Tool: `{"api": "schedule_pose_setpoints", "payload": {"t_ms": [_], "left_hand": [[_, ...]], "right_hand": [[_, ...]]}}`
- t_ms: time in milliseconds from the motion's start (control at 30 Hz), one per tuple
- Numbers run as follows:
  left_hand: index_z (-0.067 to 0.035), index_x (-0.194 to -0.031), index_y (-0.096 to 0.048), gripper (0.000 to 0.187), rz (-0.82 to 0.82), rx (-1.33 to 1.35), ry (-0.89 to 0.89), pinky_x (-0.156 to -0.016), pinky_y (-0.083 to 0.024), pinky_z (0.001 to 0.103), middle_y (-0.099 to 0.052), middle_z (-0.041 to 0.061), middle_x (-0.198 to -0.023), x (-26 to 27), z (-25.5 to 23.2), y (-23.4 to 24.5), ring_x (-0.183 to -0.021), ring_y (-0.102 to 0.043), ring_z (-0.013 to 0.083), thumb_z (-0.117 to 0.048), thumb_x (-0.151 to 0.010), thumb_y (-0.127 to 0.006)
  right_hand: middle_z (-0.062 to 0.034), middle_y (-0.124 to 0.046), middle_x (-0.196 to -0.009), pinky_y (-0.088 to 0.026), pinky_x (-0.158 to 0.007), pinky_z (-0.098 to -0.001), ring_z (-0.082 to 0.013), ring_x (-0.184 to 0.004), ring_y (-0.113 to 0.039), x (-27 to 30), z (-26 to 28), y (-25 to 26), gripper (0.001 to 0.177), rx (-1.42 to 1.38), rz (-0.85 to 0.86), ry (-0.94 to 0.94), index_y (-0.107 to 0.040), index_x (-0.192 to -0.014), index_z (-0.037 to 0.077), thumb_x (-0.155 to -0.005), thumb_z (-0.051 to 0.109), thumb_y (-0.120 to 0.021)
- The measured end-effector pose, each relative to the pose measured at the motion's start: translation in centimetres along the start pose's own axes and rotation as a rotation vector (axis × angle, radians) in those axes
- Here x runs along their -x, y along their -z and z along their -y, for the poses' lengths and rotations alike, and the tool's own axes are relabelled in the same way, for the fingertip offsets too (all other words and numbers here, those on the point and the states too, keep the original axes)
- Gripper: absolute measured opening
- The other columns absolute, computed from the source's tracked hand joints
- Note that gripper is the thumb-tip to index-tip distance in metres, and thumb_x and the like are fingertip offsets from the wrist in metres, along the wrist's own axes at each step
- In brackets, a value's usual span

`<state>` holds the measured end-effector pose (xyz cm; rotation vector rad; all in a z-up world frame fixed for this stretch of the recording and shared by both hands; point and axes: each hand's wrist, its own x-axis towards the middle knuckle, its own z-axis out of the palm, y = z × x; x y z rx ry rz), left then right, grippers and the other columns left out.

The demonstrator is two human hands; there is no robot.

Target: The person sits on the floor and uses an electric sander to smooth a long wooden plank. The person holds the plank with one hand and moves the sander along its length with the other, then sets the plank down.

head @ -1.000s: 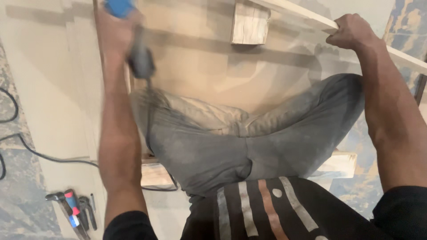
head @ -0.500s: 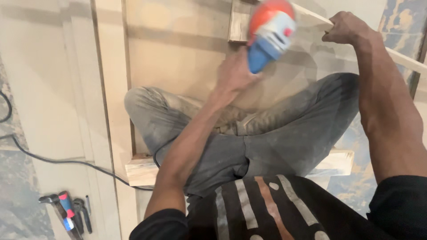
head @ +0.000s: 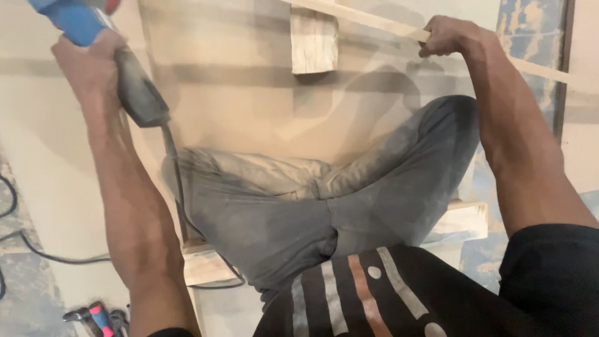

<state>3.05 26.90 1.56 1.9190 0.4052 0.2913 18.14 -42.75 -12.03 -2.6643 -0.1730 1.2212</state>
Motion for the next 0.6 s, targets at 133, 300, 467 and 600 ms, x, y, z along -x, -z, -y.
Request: {"api": "schedule_pose_setpoints", "payload": {"t_ms": [133,300,467,600], "left_hand": [[0.001,-0.102,-0.066,0.026,0.131,-0.189,-0.104,-0.072,-0.056,0.035,-0.069,0.007,-0.092,4.9,-2.7,-6.1,-0.084,-0.068,0.0172,-0.014,-0.086,-0.079],[-0.007,-0.117,-0.068,0.057,0.487,-0.132,0.082,-0.07,-0.059,0.044,-0.073,0.015,-0.088,13.7,-6.2,-20.4,-0.077,-0.073,0.0314,-0.03,-0.067,-0.082],[-0.002,-0.134,-0.058,0.078,0.404,-0.249,-0.196,-0.074,-0.056,0.046,-0.073,0.022,-0.099,14.8,-5.4,-22.8,-0.09,-0.072,0.0402,-0.032,-0.067,-0.086],[-0.004,-0.122,-0.062,0.068,0.224,-0.354,0.185,-0.079,-0.058,0.039,-0.076,0.016,-0.1,9.2,-3.0,-14.6,-0.091,-0.076,0.0278,-0.036,-0.068,-0.087]], "right_hand": [[-0.0189,-0.071,-0.08,-0.053,-0.066,-0.0438,-0.0308,-0.073,-0.066,0.1,0.8,-0.2,0.028,0.003,0.018,0.016,-0.075,-0.097,0.001,-0.079,0.023,-0.076],[-0.017,-0.073,-0.079,-0.053,-0.069,-0.0448,-0.0307,-0.074,-0.068,-0.2,0.6,-0.2,0.031,0.019,0.007,0.012,-0.076,-0.098,0.001,-0.08,0.026,-0.076],[-0.0184,-0.076,-0.086,-0.052,-0.079,-0.0469,-0.035,-0.083,-0.069,-0.4,-0.2,-0.5,0.036,0.032,-0.081,0.066,-0.08,-0.104,0.006,-0.075,0.027,-0.079],[-0.0206,-0.075,-0.093,-0.055,-0.081,-0.0505,-0.0407,-0.087,-0.07,0.2,-0.7,-1.6,0.039,0.069,-0.19,0.105,-0.079,-0.107,0.008,-0.075,0.031,-0.079]]}}
